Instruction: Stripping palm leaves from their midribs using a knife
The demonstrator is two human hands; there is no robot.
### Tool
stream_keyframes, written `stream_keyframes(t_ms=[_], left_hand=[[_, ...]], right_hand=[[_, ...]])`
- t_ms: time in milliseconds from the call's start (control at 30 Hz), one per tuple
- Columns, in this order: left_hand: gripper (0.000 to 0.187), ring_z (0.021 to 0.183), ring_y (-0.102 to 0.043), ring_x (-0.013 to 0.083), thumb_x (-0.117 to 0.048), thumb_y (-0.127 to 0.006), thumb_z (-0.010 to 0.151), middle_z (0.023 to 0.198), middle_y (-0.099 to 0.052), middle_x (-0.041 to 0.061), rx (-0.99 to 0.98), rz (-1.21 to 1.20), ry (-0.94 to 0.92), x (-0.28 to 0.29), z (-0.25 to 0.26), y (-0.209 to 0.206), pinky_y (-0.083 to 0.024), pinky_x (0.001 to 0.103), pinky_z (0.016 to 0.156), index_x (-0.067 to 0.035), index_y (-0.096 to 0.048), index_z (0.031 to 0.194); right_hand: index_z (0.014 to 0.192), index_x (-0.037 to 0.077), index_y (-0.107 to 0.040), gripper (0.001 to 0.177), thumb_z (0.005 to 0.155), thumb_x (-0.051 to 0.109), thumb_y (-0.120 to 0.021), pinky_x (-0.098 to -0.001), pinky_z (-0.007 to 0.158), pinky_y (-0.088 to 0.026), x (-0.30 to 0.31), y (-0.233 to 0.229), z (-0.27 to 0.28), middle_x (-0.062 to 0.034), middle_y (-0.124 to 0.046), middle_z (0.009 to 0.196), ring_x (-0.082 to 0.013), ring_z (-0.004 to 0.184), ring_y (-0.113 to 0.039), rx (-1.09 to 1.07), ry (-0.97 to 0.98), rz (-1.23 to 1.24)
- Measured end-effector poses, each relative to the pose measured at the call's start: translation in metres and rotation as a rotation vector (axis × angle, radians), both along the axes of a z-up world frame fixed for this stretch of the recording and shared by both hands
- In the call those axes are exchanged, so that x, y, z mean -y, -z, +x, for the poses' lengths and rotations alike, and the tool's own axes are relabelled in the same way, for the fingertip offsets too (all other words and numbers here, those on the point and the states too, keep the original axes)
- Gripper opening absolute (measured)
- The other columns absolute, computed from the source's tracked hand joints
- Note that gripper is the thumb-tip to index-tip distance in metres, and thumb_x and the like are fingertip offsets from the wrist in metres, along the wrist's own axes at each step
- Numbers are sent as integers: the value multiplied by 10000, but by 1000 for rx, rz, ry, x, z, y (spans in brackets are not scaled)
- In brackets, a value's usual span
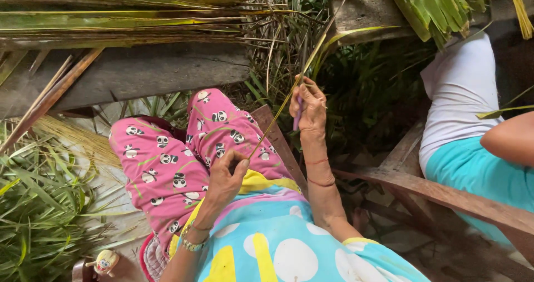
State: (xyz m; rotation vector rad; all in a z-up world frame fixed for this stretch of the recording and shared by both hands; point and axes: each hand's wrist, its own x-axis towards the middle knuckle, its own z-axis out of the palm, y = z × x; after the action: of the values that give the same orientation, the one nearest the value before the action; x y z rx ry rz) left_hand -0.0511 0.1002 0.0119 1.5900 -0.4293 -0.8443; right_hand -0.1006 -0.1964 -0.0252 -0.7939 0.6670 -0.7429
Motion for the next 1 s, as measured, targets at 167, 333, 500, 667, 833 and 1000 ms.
stream_keyframes(t_ms=[167, 333, 500, 667, 833, 1000], left_hand=[[56, 615, -583, 131, -104, -706, 900, 665, -636, 69, -56, -31, 16, -30, 1, 10, -481, 261, 525, -61, -729, 927], [68, 596, -559, 114, -99, -706, 904, 641, -620, 55, -141, -48, 8, -61, 2, -5, -467, 239, 517, -39, -731, 925], [84, 675, -473, 88, -108, -660, 931, 732, -551, -11, -92, 94, 110, -89, 7, -30, -377, 251, 596, -95, -642, 850], [58, 751, -544, 110, -96, -672, 940, 789, -614, 15, -206, 147, 66, -133, 8, -13, -439, 258, 676, -62, -676, 892], [54, 762, -502, 110, -82, -671, 949, 828, -586, 17, -267, 84, 72, -157, 14, 6, -417, 253, 695, -57, -647, 908], [96, 548, -440, 90, -86, -680, 936, 696, -526, 27, -357, 120, 32, -167, 29, -8, -367, 247, 415, -20, -650, 874]], right_hand=[[1183, 59, -721, 221, 974, 131, -722, -339, 298, -413, 24, 2, -5, -135, -655, 780, -206, 419, -526, 15, 46, -6], [1191, 61, -709, 238, 976, 162, -731, -325, 312, -413, 35, 0, -6, -113, -651, 794, -189, 436, -524, 5, 66, -7], [1190, 41, -695, 293, 937, 175, -754, -275, 357, -341, 45, -2, -6, -66, -632, 798, -139, 467, -494, 109, 56, 38], [1184, 48, -693, 263, 959, 181, -723, -279, 350, -360, 59, -3, -13, -46, -612, 795, -136, 464, -497, 113, 91, 12], [1176, 48, -685, 256, 956, 173, -729, -274, 348, -360, 56, 1, -16, -53, -625, 797, -141, 460, -512, 121, 69, 29], [1166, 26, -678, 230, 981, 161, -697, -276, 354, -368, 50, 1, -19, -56, -626, 786, -137, 456, -513, 85, 87, 37]])
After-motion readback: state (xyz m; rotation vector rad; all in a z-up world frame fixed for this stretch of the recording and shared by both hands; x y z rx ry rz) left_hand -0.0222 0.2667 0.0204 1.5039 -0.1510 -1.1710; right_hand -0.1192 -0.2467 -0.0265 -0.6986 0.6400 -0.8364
